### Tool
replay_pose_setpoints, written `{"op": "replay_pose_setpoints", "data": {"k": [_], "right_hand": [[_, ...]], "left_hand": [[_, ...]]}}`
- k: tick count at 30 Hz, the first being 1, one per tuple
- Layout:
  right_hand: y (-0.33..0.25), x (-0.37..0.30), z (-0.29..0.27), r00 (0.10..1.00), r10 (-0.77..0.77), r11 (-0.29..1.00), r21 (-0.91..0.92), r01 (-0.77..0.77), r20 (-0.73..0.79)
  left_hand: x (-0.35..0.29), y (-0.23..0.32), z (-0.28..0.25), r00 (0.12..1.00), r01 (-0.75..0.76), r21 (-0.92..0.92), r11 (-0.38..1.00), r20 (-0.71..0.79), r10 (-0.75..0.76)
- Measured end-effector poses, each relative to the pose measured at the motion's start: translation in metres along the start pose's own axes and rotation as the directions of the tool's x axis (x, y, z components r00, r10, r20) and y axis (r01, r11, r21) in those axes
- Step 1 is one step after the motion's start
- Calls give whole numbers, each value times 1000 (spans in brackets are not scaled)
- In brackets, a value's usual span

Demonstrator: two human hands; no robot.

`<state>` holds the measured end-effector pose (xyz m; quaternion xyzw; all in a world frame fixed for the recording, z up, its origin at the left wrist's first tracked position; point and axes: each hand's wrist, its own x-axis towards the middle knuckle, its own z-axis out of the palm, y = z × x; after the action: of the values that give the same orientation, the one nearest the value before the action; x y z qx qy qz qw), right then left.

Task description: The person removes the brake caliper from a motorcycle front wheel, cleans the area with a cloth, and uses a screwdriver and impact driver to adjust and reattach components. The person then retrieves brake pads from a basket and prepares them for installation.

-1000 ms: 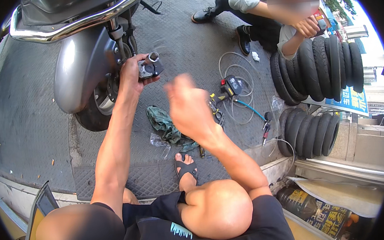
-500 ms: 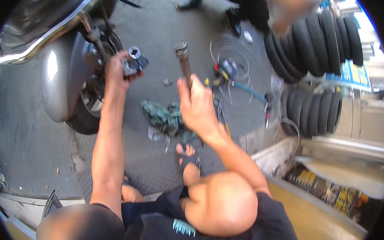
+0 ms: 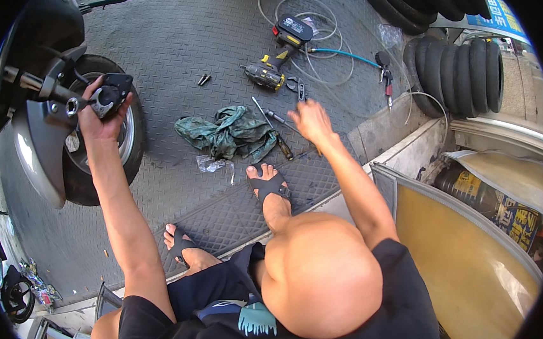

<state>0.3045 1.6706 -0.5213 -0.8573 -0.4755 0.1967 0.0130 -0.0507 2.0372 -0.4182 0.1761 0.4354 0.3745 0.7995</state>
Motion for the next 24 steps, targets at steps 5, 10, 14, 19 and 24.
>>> {"op": "replay_pose_setpoints", "data": {"k": [5, 10, 14, 19, 24], "right_hand": [[2, 103, -21, 889, -433, 877, -294, 379, -146], [20, 195, -11, 717, -687, 655, -328, 681, 118], [-13, 188, -46, 669, -707, 648, -168, 743, 229], [-92, 102, -122, 779, -592, 805, 194, 561, 204], [-161, 17, -174, 847, -523, 676, 650, 346, 93]], "left_hand": [[-13, 4, 1, 999, -31, -13, 999, -36, 30], [-7, -5, 4, 999, -47, -28, 998, 2, 47], [-6, -16, 17, 978, -159, 76, 984, -122, 167], [-6, -26, 31, 944, -256, 109, 961, -185, 273], [-5, -30, 35, 895, -384, 84, 919, -210, 393]]}}
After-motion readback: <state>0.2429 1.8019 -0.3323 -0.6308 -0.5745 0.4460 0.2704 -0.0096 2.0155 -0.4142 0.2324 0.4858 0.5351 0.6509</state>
